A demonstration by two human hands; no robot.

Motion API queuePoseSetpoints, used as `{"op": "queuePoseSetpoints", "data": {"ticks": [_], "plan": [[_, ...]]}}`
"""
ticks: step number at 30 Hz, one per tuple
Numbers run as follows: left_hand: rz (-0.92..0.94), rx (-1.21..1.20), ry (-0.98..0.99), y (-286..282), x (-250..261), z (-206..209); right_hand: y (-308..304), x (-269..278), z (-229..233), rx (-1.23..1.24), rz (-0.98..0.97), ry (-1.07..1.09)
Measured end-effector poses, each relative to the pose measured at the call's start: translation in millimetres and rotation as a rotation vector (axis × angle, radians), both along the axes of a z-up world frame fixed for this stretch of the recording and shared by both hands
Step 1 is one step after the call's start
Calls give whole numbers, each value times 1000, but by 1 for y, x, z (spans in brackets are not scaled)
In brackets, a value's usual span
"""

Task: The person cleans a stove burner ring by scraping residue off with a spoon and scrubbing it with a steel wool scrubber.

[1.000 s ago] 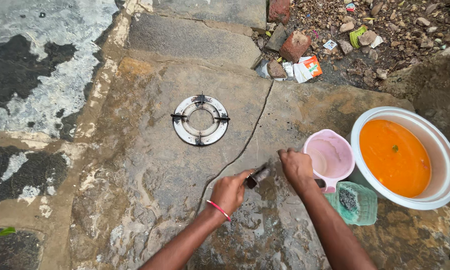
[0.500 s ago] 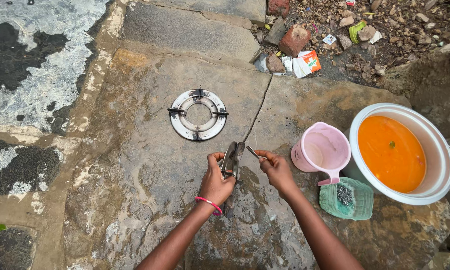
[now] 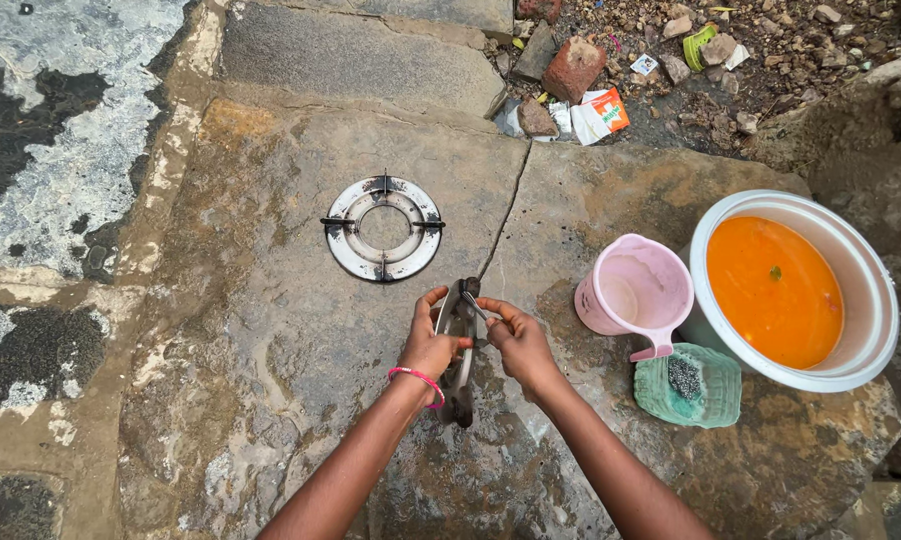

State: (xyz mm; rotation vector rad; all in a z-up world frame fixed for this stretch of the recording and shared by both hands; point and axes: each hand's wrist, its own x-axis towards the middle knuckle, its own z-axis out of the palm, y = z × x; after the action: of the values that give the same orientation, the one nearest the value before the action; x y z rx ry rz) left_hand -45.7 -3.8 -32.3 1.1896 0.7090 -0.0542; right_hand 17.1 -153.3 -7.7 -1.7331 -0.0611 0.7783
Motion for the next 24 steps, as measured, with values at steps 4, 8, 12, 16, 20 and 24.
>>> {"op": "queuePoseSetpoints", "data": {"ticks": [4, 8, 12, 16, 20, 24], "plan": [[-9, 142, -39, -4, -8, 9, 2, -1, -11, 122, 68, -154], [-31, 327, 76, -16, -8, 25, 3, -15, -6, -40, 40, -206], [-67, 422, 22, -23, -8, 34, 8, -23, 10, -105, 18, -294], [-179, 708, 74, -24, -11, 33, 12, -21, 19, -199, 13, -435], [-124, 603, 2, -20, -15, 30, 19, -23, 21, -271, -28, -461], [-140, 611, 81, -20, -18, 26, 21, -26, 16, -340, 7, -455]]}}
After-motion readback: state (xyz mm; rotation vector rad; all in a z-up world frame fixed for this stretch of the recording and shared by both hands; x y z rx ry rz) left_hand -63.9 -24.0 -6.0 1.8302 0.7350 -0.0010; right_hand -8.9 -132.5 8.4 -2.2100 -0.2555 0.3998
